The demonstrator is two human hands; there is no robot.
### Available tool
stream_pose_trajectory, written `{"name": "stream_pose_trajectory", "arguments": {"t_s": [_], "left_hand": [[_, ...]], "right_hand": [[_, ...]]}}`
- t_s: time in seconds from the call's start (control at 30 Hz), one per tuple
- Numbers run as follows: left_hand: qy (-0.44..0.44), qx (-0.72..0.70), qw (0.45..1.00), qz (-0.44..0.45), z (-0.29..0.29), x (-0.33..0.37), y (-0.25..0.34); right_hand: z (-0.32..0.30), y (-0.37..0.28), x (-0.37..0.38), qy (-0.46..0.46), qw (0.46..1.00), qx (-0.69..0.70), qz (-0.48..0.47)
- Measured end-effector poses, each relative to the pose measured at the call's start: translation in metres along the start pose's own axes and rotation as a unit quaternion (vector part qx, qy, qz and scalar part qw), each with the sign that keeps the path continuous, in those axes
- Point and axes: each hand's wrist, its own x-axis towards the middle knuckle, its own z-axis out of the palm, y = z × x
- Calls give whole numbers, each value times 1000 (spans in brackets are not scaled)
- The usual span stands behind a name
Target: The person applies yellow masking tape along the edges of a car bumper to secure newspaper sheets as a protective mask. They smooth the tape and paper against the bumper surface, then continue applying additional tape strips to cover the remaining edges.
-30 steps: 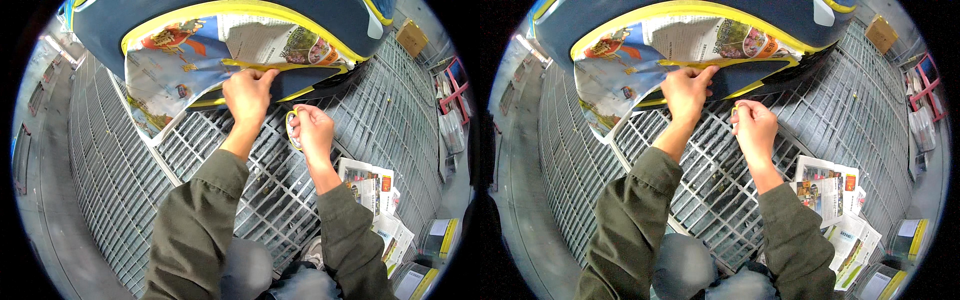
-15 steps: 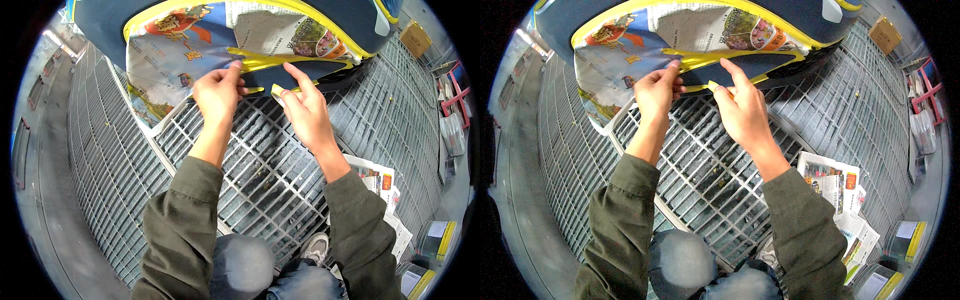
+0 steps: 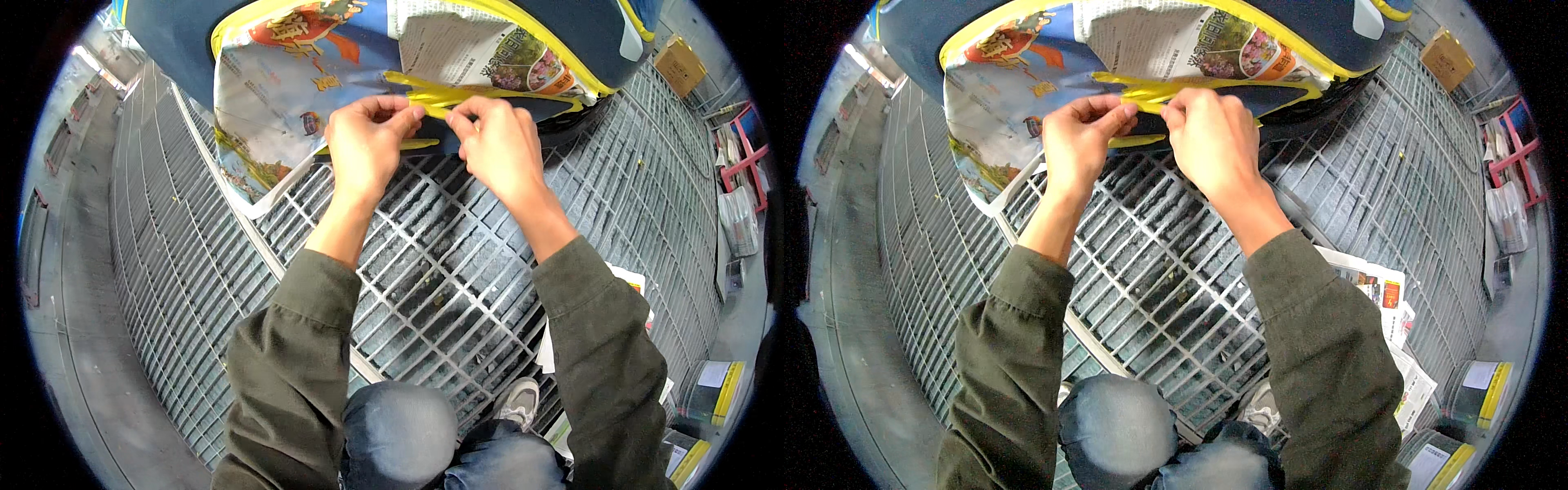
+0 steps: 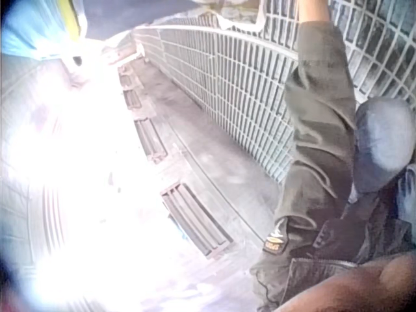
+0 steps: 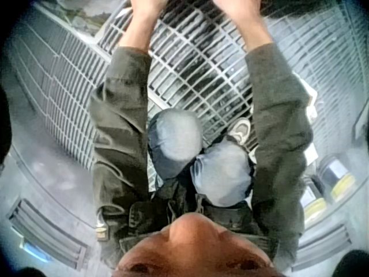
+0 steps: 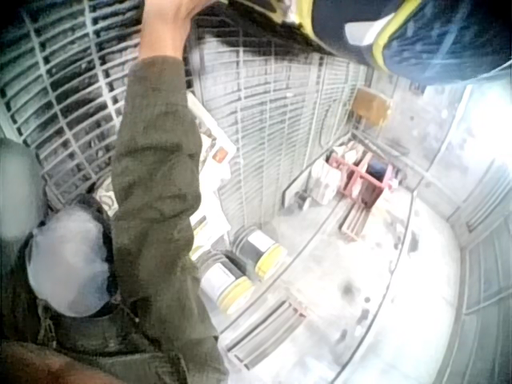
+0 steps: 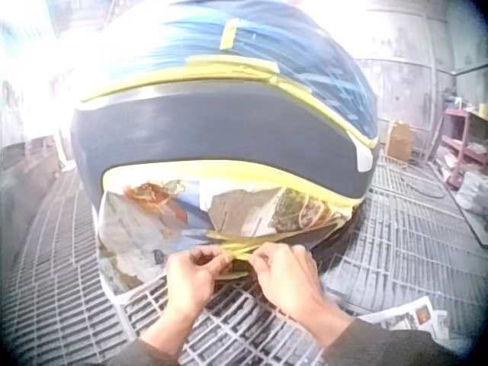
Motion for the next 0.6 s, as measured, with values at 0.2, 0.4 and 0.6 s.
{"name": "stream_pose_trajectory", "arguments": {"t_s": [0.2,0.4,0.6], "left_hand": [[92,-17,995,33,18,2,3],[148,-60,985,58,29,2,-4],[175,62,982,-21,25,3,2]], "right_hand": [[10,-5,9,56,996,52,46],[14,-10,10,81,993,73,51],[17,-10,12,95,991,76,64]]}}
